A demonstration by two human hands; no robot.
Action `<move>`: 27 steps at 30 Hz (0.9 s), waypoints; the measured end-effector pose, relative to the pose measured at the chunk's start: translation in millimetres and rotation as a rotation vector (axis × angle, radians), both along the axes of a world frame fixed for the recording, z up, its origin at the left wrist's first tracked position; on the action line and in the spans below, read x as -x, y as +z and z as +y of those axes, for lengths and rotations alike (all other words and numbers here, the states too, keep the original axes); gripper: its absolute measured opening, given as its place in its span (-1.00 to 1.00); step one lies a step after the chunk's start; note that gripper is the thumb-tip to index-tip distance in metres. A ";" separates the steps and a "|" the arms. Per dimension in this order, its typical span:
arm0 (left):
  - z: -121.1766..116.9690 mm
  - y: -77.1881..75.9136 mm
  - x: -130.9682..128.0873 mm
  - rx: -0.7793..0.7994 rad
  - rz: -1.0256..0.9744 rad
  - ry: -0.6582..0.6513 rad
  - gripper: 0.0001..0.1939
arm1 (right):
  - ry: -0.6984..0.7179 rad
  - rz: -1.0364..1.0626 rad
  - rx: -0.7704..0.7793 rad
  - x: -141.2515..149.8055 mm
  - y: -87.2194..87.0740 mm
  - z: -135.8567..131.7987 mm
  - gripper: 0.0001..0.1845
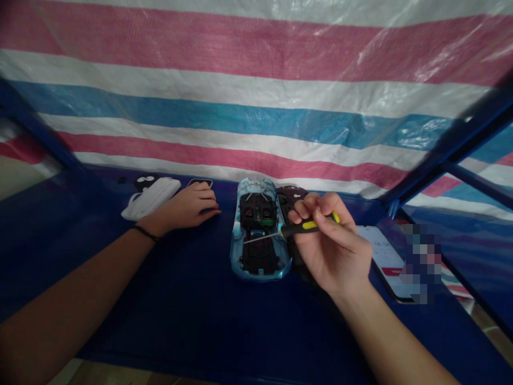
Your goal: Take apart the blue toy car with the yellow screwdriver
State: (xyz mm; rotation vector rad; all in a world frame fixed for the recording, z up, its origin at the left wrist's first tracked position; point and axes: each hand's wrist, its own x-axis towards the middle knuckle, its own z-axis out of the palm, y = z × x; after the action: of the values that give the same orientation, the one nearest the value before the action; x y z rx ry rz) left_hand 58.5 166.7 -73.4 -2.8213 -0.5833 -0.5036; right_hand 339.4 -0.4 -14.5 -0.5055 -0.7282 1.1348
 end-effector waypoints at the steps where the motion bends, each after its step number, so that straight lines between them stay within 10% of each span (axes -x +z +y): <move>1: -0.6 0.3 -0.3 0.007 0.006 -0.002 -0.74 | 0.007 -0.009 -0.008 -0.4 0.2 -0.1 -0.64; 8: -1.0 7.3 5.9 0.059 -0.019 -0.016 -0.75 | 0.026 -0.046 0.002 0.9 -1.0 1.3 -0.72; 14: -36.3 15.5 -17.6 0.257 -0.449 -0.078 -0.68 | 0.006 -0.144 -0.044 0.5 -2.0 1.5 -0.75; 20: -61.7 -4.8 -52.6 0.655 -0.431 -0.168 0.26 | -0.025 -0.274 -0.082 8.3 1.5 3.4 -0.77; 27: -53.5 -20.4 -52.3 0.694 -0.389 -0.028 0.15 | 0.051 -0.380 -0.069 36.3 28.3 -2.1 -0.73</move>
State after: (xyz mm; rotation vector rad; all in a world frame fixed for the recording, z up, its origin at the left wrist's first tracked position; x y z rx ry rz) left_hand 110.9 113.2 -93.8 -3.3953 -0.9454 -1.0440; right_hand 303.1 -2.5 13.8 -0.6559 -1.1104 1.0682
